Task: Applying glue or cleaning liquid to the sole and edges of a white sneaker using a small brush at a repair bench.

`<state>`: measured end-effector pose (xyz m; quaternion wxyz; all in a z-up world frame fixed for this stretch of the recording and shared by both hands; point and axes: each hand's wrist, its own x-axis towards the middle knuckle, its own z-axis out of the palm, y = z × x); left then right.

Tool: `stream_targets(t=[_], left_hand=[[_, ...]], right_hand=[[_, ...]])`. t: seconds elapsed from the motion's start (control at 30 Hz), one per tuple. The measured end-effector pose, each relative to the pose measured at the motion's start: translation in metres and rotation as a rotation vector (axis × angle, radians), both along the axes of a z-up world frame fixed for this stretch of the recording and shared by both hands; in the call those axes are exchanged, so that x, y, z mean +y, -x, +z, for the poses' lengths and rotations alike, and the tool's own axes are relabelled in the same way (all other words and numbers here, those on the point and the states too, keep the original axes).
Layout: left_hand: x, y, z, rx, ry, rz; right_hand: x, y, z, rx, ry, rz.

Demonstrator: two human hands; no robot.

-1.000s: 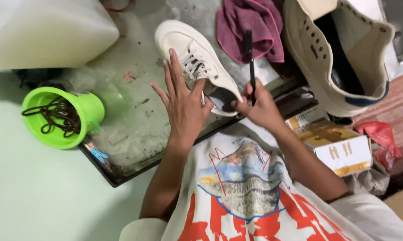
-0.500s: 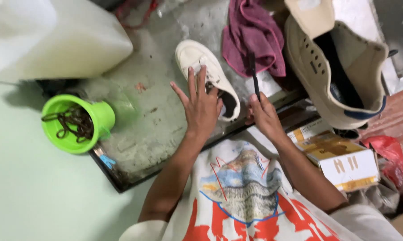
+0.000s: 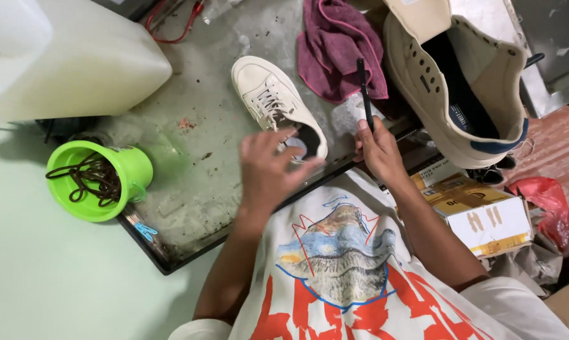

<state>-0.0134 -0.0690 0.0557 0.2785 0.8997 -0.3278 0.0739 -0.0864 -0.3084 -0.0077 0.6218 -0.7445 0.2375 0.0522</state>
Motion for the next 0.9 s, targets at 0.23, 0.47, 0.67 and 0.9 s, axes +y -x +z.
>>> stream_targets(t=[0.23,0.47,0.67,0.9], left_hand=[[-0.01,0.033,-0.048,0.232,-0.301,-0.107],[0.005,0.029,-0.048,0.294,-0.266,-0.138],[-0.012,0.03,-0.033,0.179,-0.162,-0.126],[0.033,0.0,0.048,0.756,0.919,0.135]], right_hand=[[-0.004,0.003,-0.007,0.05,0.036,0.01],[0.0,0.013,-0.011,0.052,0.104,0.04],[-0.006,0.024,-0.024,0.009,0.14,0.028],[-0.009,0.023,-0.016,-0.026,0.159,-0.036]])
